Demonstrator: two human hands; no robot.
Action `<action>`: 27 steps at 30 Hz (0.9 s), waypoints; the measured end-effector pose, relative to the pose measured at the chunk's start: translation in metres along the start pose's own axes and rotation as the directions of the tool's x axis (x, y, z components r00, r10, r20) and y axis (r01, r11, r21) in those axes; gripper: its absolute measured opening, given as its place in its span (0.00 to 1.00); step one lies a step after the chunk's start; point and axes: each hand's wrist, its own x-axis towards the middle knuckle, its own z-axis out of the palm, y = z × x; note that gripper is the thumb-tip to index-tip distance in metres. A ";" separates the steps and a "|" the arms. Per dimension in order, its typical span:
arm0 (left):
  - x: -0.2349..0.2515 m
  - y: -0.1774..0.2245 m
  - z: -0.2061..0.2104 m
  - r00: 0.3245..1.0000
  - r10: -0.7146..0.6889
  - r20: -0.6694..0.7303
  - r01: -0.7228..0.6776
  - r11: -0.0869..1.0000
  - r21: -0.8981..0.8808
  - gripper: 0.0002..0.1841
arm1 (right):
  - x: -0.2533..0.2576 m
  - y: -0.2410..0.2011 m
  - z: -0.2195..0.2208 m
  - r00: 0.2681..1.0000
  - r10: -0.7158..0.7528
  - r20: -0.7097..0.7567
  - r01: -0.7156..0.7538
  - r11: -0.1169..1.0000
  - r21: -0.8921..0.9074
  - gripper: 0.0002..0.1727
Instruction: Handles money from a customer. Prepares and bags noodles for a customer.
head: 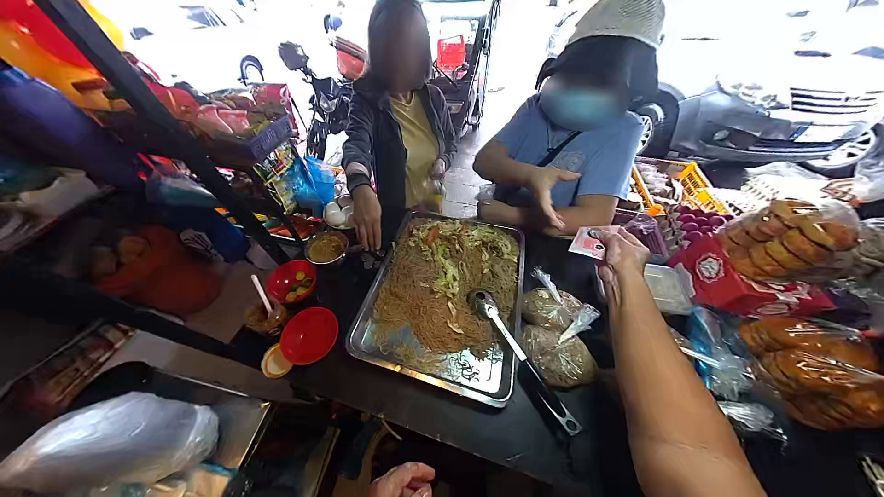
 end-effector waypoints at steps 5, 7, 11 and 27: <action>0.021 0.008 -0.046 0.985 0.171 -0.020 -0.168 0.982 0.089 0.15 | 0.003 0.006 0.008 0.997 -0.031 -0.066 0.032 0.999 0.006 0.22; 0.026 0.012 -0.068 0.965 0.247 -0.093 -0.239 0.967 0.084 0.15 | 0.006 0.004 0.016 0.996 -0.050 -0.075 0.049 0.999 -0.019 0.21; 0.031 0.002 -0.108 0.928 0.299 -0.224 -0.300 0.953 0.028 0.14 | 0.005 0.002 0.029 0.996 -0.067 -0.061 0.055 0.983 -0.178 0.22; 0.039 -0.021 -0.258 0.473 0.337 -0.814 -0.324 0.926 0.195 0.16 | -0.004 -0.013 0.070 0.994 -0.061 0.087 0.105 0.418 -0.902 0.33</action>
